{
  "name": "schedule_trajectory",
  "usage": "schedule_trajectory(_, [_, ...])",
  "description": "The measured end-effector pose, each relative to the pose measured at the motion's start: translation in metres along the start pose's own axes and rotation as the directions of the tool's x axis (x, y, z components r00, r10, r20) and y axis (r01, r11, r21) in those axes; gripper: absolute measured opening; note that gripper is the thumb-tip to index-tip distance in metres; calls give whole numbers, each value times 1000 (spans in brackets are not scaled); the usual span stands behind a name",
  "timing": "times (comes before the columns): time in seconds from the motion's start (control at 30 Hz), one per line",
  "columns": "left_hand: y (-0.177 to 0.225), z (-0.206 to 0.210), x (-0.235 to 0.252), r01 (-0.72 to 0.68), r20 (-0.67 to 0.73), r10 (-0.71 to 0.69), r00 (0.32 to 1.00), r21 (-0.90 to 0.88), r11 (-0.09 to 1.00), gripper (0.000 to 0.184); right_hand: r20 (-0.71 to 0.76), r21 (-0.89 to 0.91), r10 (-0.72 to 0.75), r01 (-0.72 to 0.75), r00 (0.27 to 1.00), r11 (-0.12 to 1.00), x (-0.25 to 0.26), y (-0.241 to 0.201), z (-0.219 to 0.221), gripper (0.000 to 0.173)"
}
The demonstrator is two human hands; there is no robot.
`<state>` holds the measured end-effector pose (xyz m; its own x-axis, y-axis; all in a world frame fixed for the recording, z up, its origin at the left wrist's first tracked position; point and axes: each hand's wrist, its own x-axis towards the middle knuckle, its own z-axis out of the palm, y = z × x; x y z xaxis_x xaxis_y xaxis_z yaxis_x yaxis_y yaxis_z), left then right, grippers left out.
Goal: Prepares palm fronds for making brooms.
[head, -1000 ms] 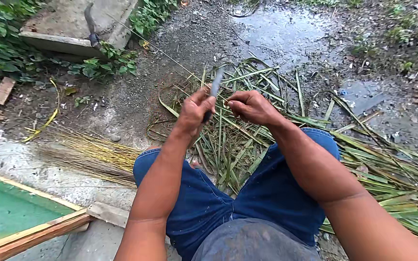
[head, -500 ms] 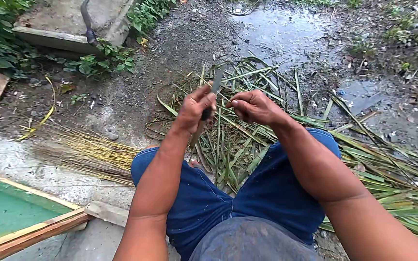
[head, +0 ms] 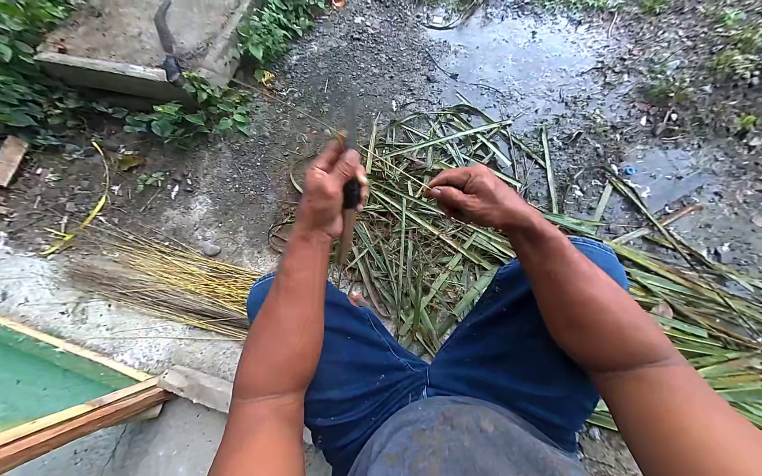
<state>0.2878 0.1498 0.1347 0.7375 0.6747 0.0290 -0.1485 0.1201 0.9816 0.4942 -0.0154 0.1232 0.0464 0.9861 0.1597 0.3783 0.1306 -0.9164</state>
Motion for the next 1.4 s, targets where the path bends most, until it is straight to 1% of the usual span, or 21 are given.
schedule_trajectory(0.07, [-8, 14, -5, 54, 85, -56, 995, 19, 998, 43, -5, 26, 0, 1, 1000, 1000, 1, 0, 0, 24])
schedule_trajectory(0.1, [-10, 12, -3, 61, 88, -62, 994, 9, 998, 43, -2, 16, -6, 6, 1000, 1000, 1, 0, -1, 24])
schedule_trajectory(0.13, [-8, 5, 2, 41, 56, -41, 998, -10, 999, 40, 2, -2, -11, 11, 1000, 1000, 0, -1, -3, 24])
schedule_trajectory(0.23, [9, -24, 14, -48, -114, 41, 993, -66, 997, 33, 11, -44, -47, 48, 999, 998, -3, 2, -5, 25])
schedule_trajectory(0.27, [11, -25, 12, -59, -128, 51, 990, -57, 997, 34, 9, -48, -51, 52, 999, 998, -3, 3, -5, 25])
schedule_trajectory(0.3, [11, -19, 8, -44, -105, 41, 994, -29, 999, 35, 4, -49, -48, 48, 999, 998, -2, 3, -4, 25])
schedule_trajectory(0.37, [2, 2, -4, 27, 2, -27, 1000, 42, 999, 40, -16, -38, -24, 23, 1000, 999, -1, 2, -1, 24])
schedule_trajectory(0.43, [-6, 14, -7, 82, 88, -87, 992, 60, 995, 43, -27, -34, -14, 13, 1000, 999, 0, 0, 0, 23])
schedule_trajectory(0.47, [-5, 11, -4, 82, 86, -85, 993, 42, 996, 41, -25, -43, -18, 17, 1000, 999, 0, 0, 0, 23])
schedule_trajectory(0.53, [0, -5, 3, 50, 14, -49, 999, -33, 998, 36, -15, -56, -36, 35, 999, 998, -1, 0, -1, 24])
schedule_trajectory(0.6, [5, -12, 5, 24, -46, -28, 999, -79, 997, 35, -3, -56, -47, 47, 999, 997, -1, 2, -1, 24])
schedule_trajectory(0.73, [-5, 4, -3, 76, 55, -74, 996, -28, 997, 41, 18, -33, -25, 26, 1000, 999, -1, 1, -3, 24])
schedule_trajectory(0.8, [-2, -10, 5, 39, 7, -38, 999, -40, 998, 36, 25, -38, -32, 33, 999, 999, -3, 2, -7, 24])
schedule_trajectory(0.9, [11, -35, 14, -33, -148, 18, 989, -99, 995, 34, 40, -51, -41, 43, 998, 998, -5, 4, -9, 25])
schedule_trajectory(1.03, [11, -34, 13, -60, -209, 34, 977, -121, 991, 34, 97, -52, 82, -77, 992, 996, -4, 5, -16, 23])
schedule_trajectory(1.1, [10, -35, 12, -71, -229, 42, 972, -119, 990, 33, 76, -63, 84, -80, 994, 995, -4, 6, -18, 23])
schedule_trajectory(1.13, [10, -33, 11, -72, -223, 47, 974, -104, 992, 33, 57, -69, 68, -64, 996, 996, -4, 7, -18, 23])
schedule_trajectory(1.2, [7, -17, 4, -34, -152, 28, 988, -35, 999, 34, 17, -79, 41, -39, 999, 996, -2, 5, -14, 22])
schedule_trajectory(1.3, [-10, 25, -11, 93, 52, -97, 994, 83, 992, 40, -44, -64, 36, -38, 998, 997, 1, 1, -5, 21])
schedule_trajectory(1.37, [-19, 41, -15, 159, 151, -171, 974, 86, 983, 42, -57, -60, 29, -33, 998, 998, 4, 2, -2, 21])
schedule_trajectory(1.4, [-20, 39, -13, 159, 167, -169, 971, 69, 985, 41, -52, -58, 25, -28, 998, 998, 3, 2, -2, 21])
